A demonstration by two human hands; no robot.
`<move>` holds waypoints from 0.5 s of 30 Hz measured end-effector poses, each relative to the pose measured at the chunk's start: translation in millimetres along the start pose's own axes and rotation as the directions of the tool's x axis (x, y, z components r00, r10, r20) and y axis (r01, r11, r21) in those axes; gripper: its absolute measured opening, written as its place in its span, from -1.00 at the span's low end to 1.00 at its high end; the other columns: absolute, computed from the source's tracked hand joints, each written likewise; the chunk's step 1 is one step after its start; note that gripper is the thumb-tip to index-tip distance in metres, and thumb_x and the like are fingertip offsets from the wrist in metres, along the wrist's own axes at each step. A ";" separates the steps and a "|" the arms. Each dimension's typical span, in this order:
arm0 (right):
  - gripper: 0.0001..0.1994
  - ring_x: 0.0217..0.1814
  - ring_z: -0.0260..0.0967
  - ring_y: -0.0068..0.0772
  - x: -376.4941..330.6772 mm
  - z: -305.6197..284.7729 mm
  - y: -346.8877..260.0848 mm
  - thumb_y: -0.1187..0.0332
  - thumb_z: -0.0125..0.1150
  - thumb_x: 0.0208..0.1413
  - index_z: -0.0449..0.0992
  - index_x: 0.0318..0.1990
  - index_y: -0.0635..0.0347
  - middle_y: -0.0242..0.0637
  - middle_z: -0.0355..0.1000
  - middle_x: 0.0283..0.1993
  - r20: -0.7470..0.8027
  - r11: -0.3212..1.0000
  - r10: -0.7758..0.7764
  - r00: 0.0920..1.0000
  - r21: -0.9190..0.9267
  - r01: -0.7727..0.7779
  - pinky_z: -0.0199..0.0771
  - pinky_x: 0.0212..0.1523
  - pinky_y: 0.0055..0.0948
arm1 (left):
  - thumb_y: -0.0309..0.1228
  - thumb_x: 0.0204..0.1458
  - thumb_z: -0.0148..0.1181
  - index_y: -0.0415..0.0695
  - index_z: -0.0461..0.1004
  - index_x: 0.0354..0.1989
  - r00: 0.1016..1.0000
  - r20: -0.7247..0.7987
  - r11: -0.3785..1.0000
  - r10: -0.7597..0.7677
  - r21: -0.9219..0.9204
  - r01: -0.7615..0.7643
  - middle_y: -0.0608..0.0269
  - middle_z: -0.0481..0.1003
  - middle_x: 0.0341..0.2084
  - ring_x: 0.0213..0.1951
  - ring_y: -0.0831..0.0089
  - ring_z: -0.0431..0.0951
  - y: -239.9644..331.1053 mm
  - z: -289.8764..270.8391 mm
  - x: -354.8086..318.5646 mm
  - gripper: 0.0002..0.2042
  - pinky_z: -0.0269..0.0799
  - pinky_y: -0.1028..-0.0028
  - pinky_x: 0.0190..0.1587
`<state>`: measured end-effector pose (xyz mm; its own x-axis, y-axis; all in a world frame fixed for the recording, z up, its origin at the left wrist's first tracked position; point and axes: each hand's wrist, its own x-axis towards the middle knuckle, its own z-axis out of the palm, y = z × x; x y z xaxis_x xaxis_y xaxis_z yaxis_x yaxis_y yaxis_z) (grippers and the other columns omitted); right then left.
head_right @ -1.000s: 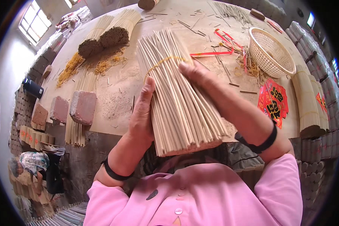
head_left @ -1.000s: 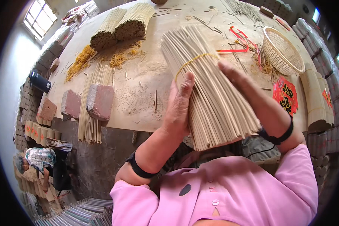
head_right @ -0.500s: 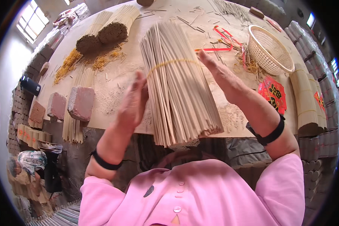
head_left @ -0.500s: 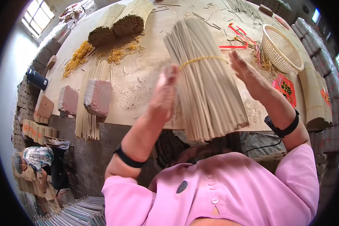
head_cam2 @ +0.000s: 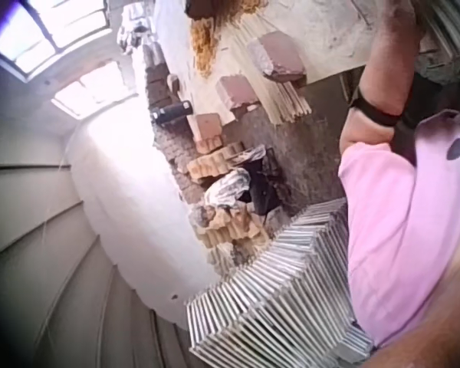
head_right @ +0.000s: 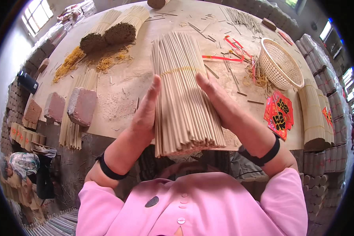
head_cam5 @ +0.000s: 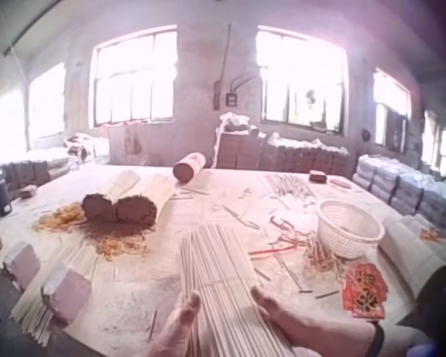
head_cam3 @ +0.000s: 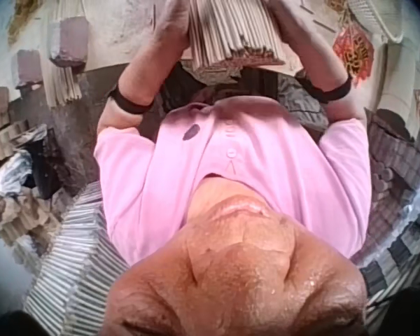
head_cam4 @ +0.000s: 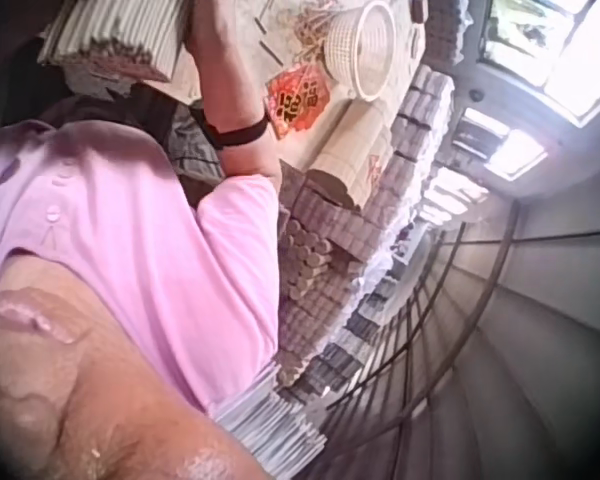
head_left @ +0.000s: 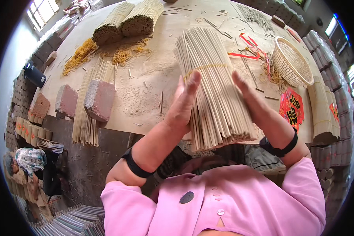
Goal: Bundling incense sticks together using rubber bands and applying decorative labels.
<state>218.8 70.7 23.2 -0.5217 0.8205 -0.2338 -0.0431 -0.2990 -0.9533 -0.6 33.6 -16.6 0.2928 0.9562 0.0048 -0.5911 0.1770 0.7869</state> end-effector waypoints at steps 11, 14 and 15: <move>-0.21 0.23 0.35 -0.36 -11.5 34.3 -15.9 -0.26 -0.07 0.25 0.20 0.35 0.28 -0.08 0.35 0.24 -0.114 0.999 0.016 0.993 0.048 -0.011 0.39 0.22 -0.32 | 0.13 0.22 0.00 -0.24 0.15 0.33 0.996 0.094 0.996 0.005 -0.090 0.003 0.08 0.37 0.17 0.17 0.31 0.42 1.9 -12.2 -7.1 -0.28 0.34 0.32 0.23; -0.18 0.28 0.31 -0.41 -8.9 26.4 -20.8 -0.31 -0.17 0.26 0.26 0.31 0.33 -0.11 0.37 0.24 0.030 0.978 -0.136 0.990 -0.153 0.139 0.25 0.32 -0.34 | 0.07 0.20 0.09 -0.26 0.16 0.29 0.996 -0.021 0.994 0.084 0.076 -0.082 0.07 0.39 0.13 0.13 0.32 0.44 5.4 -7.8 -7.6 -0.30 0.38 0.30 0.19; -0.12 0.37 0.21 -0.34 -11.0 20.4 -20.6 -0.36 -0.27 0.25 0.17 0.36 0.33 -0.10 0.27 0.33 -0.032 0.919 -0.121 0.992 -0.381 0.099 0.14 0.37 -0.34 | 0.03 0.16 0.18 -0.28 0.14 0.29 0.983 -0.075 0.975 0.169 0.162 -0.155 0.05 0.38 0.11 0.10 0.32 0.44 8.4 -6.6 -8.6 -0.28 0.42 0.28 0.15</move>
<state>208.1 57.9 49.4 -0.4849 0.8659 -0.1230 0.2330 -0.0077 -0.9725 -13.1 28.4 -14.2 0.1313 0.9871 0.0911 -0.5001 -0.0134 0.8659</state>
